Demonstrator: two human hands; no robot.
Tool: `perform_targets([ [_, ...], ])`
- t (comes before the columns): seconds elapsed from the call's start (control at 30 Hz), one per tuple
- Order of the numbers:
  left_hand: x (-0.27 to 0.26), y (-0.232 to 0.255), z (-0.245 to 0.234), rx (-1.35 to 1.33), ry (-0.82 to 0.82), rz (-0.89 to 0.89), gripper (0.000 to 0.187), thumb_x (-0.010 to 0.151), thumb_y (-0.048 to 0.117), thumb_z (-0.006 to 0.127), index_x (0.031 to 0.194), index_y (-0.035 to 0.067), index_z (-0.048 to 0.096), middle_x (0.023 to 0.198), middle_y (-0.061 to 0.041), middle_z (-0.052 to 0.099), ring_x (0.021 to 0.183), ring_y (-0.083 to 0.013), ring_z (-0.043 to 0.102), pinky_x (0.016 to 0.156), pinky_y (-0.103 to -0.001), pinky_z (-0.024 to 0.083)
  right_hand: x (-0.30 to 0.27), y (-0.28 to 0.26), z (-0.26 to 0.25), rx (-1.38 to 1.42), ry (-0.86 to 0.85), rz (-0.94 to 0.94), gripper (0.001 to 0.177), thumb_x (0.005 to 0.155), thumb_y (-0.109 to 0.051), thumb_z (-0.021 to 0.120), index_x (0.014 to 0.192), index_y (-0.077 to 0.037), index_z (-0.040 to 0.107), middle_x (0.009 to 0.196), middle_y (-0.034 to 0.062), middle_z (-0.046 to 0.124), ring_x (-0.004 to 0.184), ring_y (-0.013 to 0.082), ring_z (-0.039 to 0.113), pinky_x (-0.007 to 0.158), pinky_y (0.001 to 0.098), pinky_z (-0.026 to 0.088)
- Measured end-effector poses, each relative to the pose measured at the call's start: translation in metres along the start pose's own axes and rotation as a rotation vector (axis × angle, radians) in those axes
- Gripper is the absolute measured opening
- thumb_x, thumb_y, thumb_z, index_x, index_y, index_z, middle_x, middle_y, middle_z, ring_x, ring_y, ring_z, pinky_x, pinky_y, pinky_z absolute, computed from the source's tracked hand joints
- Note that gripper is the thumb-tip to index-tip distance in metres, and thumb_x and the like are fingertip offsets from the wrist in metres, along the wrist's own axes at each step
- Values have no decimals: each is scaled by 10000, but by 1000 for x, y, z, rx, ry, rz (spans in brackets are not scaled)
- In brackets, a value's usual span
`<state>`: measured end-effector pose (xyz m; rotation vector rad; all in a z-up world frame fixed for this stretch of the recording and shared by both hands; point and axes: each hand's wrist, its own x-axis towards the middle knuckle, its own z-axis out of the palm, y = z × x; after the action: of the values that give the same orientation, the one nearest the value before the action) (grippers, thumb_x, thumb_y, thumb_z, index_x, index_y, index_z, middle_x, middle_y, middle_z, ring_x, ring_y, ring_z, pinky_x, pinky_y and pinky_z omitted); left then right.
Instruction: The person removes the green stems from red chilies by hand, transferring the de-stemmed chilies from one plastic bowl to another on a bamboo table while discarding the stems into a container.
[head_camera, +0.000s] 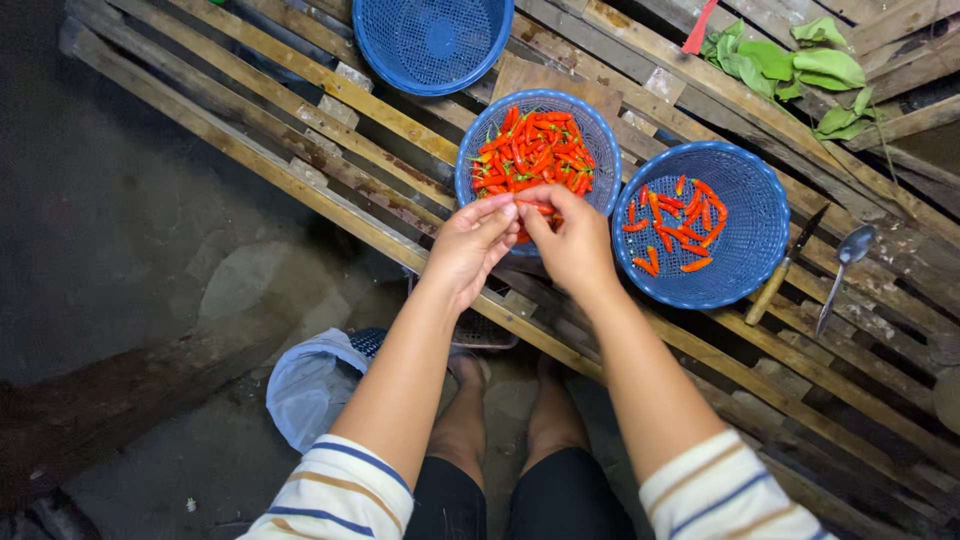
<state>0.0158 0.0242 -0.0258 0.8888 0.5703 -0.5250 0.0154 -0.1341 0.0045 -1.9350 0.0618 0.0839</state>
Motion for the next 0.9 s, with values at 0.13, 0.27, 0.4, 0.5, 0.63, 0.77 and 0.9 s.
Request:
perform_targets([
  [0.13, 2, -8, 9, 122, 32, 126, 289, 926, 88, 748, 1187, 36, 635, 955, -49, 686, 818, -109, 638, 767, -257, 537, -15, -13, -3, 99, 119, 185, 165, 977, -151, 703, 1089, -43, 758, 933, 66, 797, 806, 80, 722, 714, 264, 575],
  [0.27, 6, -16, 16, 156, -76, 169, 167, 937, 89, 737, 1073, -1, 701, 939, -59, 727, 805, -107, 644, 750, -251, 534, -23, -10, -19, 173, 101, 238, 180, 986, -145, 681, 1078, -7, 753, 911, 52, 768, 815, 72, 686, 759, 248, 561],
  [0.4, 4, -18, 14, 356, -181, -16, 138, 936, 87, 735, 1047, 10, 708, 906, -40, 714, 775, -106, 628, 736, -260, 533, -26, 11, -62, 267, -169, 339, 201, 984, -148, 627, 1097, -26, 738, 976, -8, 752, 871, 65, 669, 825, 245, 548],
  [0.5, 0, -27, 19, 295, -312, -137, 141, 944, 110, 708, 1047, 14, 705, 895, -34, 701, 793, -118, 639, 762, -259, 536, -32, 26, -90, 98, -322, 271, 187, 978, -146, 643, 1082, -42, 758, 973, 15, 755, 901, 98, 672, 862, 270, 538],
  [0.63, -7, -27, 20, 115, -363, -152, 138, 975, 116, 710, 1067, 21, 673, 909, -29, 652, 835, -129, 622, 811, -277, 555, -29, 40, -109, -117, -189, 317, 204, 1010, -218, 619, 1097, -105, 765, 964, 30, 765, 962, 171, 702, 918, 331, 532],
  [0.77, -14, -11, 19, -95, -281, -178, 156, 994, 119, 666, 1104, 13, 634, 1006, -75, 670, 909, -152, 639, 864, -299, 565, -28, 46, -102, -823, 104, 192, 234, 846, -210, 770, 1068, -150, 810, 1134, 114, 718, 1128, 375, 554, 964, 512, 396],
  [0.9, -20, 6, 13, -174, -257, -160, 138, 954, 3, 603, 1092, -4, 603, 1043, -132, 686, 948, -194, 667, 902, -331, 574, -11, 45, -59, -766, 222, -59, 254, 874, -195, 783, 1115, -121, 757, 1198, 69, 715, 1277, 318, 536, 1082, 515, 374],
])
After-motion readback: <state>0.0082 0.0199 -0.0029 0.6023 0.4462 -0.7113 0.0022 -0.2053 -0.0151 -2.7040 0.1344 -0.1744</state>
